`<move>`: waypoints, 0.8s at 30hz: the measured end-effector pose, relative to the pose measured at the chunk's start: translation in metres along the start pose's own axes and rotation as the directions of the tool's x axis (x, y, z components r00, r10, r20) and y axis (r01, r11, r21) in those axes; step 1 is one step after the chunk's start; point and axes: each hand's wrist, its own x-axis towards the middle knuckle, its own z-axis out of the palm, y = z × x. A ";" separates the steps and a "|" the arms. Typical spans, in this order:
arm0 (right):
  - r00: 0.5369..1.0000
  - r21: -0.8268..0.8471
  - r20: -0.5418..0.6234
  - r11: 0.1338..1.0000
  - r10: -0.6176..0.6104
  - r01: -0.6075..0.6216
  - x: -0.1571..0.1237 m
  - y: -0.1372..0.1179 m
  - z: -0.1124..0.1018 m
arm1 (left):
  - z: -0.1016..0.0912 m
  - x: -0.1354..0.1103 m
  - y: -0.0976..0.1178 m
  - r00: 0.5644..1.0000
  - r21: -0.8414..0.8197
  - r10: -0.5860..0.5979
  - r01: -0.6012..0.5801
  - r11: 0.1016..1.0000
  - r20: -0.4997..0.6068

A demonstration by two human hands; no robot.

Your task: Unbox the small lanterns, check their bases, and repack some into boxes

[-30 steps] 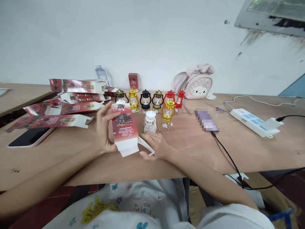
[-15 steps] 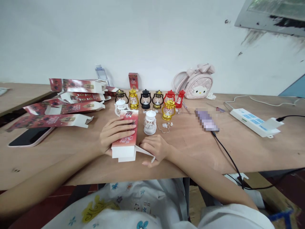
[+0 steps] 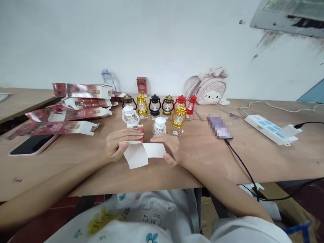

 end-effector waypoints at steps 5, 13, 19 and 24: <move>0.947 0.053 -0.255 0.981 0.193 -0.186 0.017 -0.002 -0.012 | 0.000 0.002 0.003 1.000 -0.030 -0.003 0.004 1.000 0.012; 0.972 -0.312 0.022 0.925 0.233 -0.215 0.019 0.010 -0.014 | 0.001 0.001 0.005 0.999 0.036 -0.037 0.038 0.999 -0.034; 0.898 -0.363 0.252 0.895 0.362 -0.259 0.015 0.010 -0.007 | -0.001 0.001 0.007 0.995 0.110 -0.024 0.034 0.993 -0.095; 0.952 -0.348 0.101 0.907 0.288 -0.237 0.020 0.010 -0.008 | -0.005 0.002 0.012 0.986 0.167 -0.076 0.101 0.981 -0.147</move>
